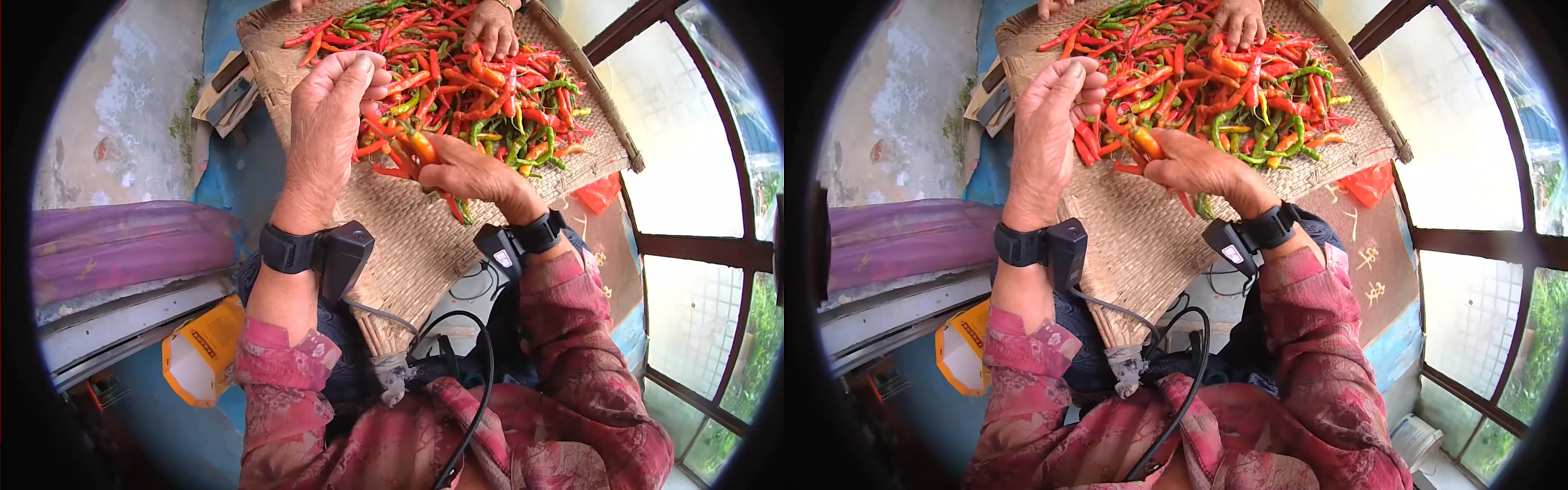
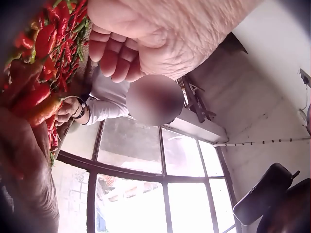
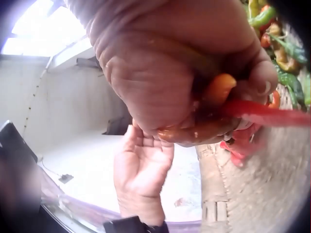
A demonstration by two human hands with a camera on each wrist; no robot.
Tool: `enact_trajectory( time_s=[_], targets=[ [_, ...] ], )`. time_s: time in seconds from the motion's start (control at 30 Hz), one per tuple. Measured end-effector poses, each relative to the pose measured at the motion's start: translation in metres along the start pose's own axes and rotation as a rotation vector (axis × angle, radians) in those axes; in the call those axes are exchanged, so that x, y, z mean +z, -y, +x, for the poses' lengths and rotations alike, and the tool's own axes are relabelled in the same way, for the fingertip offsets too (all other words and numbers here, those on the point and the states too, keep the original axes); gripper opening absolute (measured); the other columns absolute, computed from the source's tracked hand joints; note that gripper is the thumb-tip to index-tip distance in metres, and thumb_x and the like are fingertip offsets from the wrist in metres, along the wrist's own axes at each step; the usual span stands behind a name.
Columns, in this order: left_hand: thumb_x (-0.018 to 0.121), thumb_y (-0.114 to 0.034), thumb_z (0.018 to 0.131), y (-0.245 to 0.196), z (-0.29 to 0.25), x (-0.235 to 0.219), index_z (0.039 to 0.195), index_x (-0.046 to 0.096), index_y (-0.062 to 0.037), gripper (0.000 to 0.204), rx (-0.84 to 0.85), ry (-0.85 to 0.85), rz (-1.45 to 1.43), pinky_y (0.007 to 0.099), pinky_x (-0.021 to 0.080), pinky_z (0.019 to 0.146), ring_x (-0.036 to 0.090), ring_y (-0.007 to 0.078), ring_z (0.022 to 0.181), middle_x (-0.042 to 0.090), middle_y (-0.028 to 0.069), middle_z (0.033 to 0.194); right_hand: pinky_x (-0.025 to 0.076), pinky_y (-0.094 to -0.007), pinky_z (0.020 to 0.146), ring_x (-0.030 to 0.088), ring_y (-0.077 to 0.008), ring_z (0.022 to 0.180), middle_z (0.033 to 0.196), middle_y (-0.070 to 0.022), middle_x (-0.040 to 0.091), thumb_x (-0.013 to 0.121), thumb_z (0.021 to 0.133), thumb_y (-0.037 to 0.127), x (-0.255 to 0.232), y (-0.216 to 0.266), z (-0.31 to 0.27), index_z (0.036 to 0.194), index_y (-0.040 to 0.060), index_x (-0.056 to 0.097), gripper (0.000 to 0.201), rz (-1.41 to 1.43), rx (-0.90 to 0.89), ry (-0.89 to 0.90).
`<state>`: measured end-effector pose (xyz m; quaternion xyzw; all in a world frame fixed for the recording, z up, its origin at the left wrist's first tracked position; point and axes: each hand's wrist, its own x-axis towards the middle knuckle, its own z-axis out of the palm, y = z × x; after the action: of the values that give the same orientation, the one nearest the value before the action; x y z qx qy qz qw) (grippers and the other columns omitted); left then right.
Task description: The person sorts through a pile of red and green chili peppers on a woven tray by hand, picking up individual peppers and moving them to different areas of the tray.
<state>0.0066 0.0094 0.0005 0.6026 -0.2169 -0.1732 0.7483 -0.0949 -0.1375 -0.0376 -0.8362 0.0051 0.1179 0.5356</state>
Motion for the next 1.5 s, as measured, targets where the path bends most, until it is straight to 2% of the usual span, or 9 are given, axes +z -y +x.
enact_trajectory(
  time_s=[0.1, 0.13, 0.2, 0.27, 0.37, 0.63, 0.93, 1.07, 1.5],
  targets=[
    [0.053, -0.023, 0.091, 0.003, 0.0, 0.003, 0.101, 0.059, -0.0036, 0.023, -0.013, 0.004, 0.022, 0.0209, 0.046, 0.072, 0.057, 0.0076, 0.079, 0.062, 0.0037, 0.09, 0.047, -0.026, 0.059, 0.056, -0.0128, 0.065, 0.072, -0.005, 0.054, 0.051, 0.074, 0.016, -0.023, 0.0, -0.021, 0.087, -0.0009, 0.056, 0.022, 0.372, 0.05, -0.106],
    [0.053, -0.023, 0.091, 0.004, 0.0, 0.004, 0.101, 0.059, -0.0037, 0.023, -0.017, -0.008, 0.025, 0.0208, 0.045, 0.072, 0.057, 0.0074, 0.08, 0.062, 0.0037, 0.09, 0.049, -0.0262, 0.059, 0.057, -0.0142, 0.063, 0.074, -0.0072, 0.056, 0.051, 0.076, 0.013, -0.023, -0.007, -0.025, 0.085, -0.0025, 0.056, 0.019, -0.04, -0.532, -0.3],
    [0.053, -0.023, 0.091, 0.007, -0.001, 0.009, 0.101, 0.058, -0.0044, 0.022, -0.025, -0.002, 0.03, 0.0205, 0.045, 0.071, 0.055, 0.0061, 0.079, 0.061, 0.0022, 0.089, 0.052, -0.028, 0.06, 0.059, -0.0159, 0.064, 0.078, -0.0095, 0.057, 0.051, 0.08, 0.011, -0.033, -0.007, -0.03, 0.09, -0.0042, 0.055, 0.019, 0.793, -0.11, -0.105],
    [0.053, -0.025, 0.091, 0.014, -0.002, 0.014, 0.1, 0.057, -0.0062, 0.021, -0.083, -0.008, 0.075, 0.0195, 0.043, 0.07, 0.052, 0.0046, 0.079, 0.058, -0.0003, 0.088, 0.05, -0.0314, 0.063, 0.056, -0.0176, 0.067, 0.08, -0.0088, 0.054, 0.049, 0.084, 0.01, -0.031, -0.006, -0.03, 0.128, -0.0041, 0.038, 0.048, 1.001, -0.133, -0.145],
    [0.053, -0.038, 0.09, 0.03, -0.008, 0.028, 0.101, 0.054, -0.009, 0.031, -0.06, 0.007, 0.159, 0.0217, 0.04, 0.073, 0.049, 0.0054, 0.084, 0.055, -0.0022, 0.09, 0.049, -0.0277, 0.061, 0.054, -0.0131, 0.066, 0.082, -0.0072, 0.054, 0.049, 0.085, 0.008, -0.028, -0.002, -0.031, 0.124, -0.0013, 0.038, 0.041, 1.127, -0.284, -0.21],
    [0.05, -0.046, 0.089, 0.03, -0.016, 0.048, 0.115, 0.049, -0.0042, 0.049, -0.358, 0.207, -0.374, 0.0304, 0.047, 0.081, 0.055, 0.0158, 0.093, 0.057, 0.0077, 0.102, 0.042, -0.0209, 0.047, 0.05, -0.0079, 0.053, 0.068, -0.0013, 0.055, 0.058, 0.088, 0.028, -0.001, -0.008, -0.024, 0.086, 0.0032, 0.054, 0.025, 0.869, -0.082, 0.035],
    [0.055, -0.021, 0.091, 0.014, 0.015, 0.014, 0.108, 0.049, -0.0039, 0.025, -0.018, -0.175, -0.294, 0.0187, 0.042, 0.054, 0.047, 0.0048, 0.06, 0.055, 0.0035, 0.084, 0.036, -0.0219, 0.042, 0.043, -0.0064, 0.046, 0.057, 0.0006, 0.048, 0.052, 0.09, 0.028, -0.005, -0.007, -0.027, 0.079, 0.0034, 0.055, 0.027, 0.862, -0.095, -0.115],
    [0.064, -0.032, 0.085, 0.018, -0.009, 0.032, 0.102, 0.056, -0.0053, 0.033, -0.348, 0.281, -0.033, 0.0148, 0.031, 0.045, 0.038, 0.0011, 0.054, 0.048, -0.0049, 0.074, 0.034, -0.0222, 0.043, 0.041, -0.006, 0.047, 0.058, 0.0013, 0.048, 0.051, 0.091, 0.028, -0.008, -0.007, -0.031, 0.08, 0.0045, 0.054, 0.026, 0.62, -0.068, -0.141],
    [0.055, -0.027, 0.091, 0.021, 0.0, 0.034, 0.089, 0.055, -0.0046, 0.022, -0.069, -0.163, -0.136, 0.0176, 0.031, 0.045, 0.041, 0.0015, 0.052, 0.053, -0.0023, 0.069, 0.041, -0.0178, 0.045, 0.051, -0.0042, 0.053, 0.069, 0.0006, 0.055, 0.045, 0.095, 0.03, -0.014, -0.004, -0.024, 0.096, 0.007, 0.052, 0.024, 0.765, -0.056, -0.257]
  ],
)
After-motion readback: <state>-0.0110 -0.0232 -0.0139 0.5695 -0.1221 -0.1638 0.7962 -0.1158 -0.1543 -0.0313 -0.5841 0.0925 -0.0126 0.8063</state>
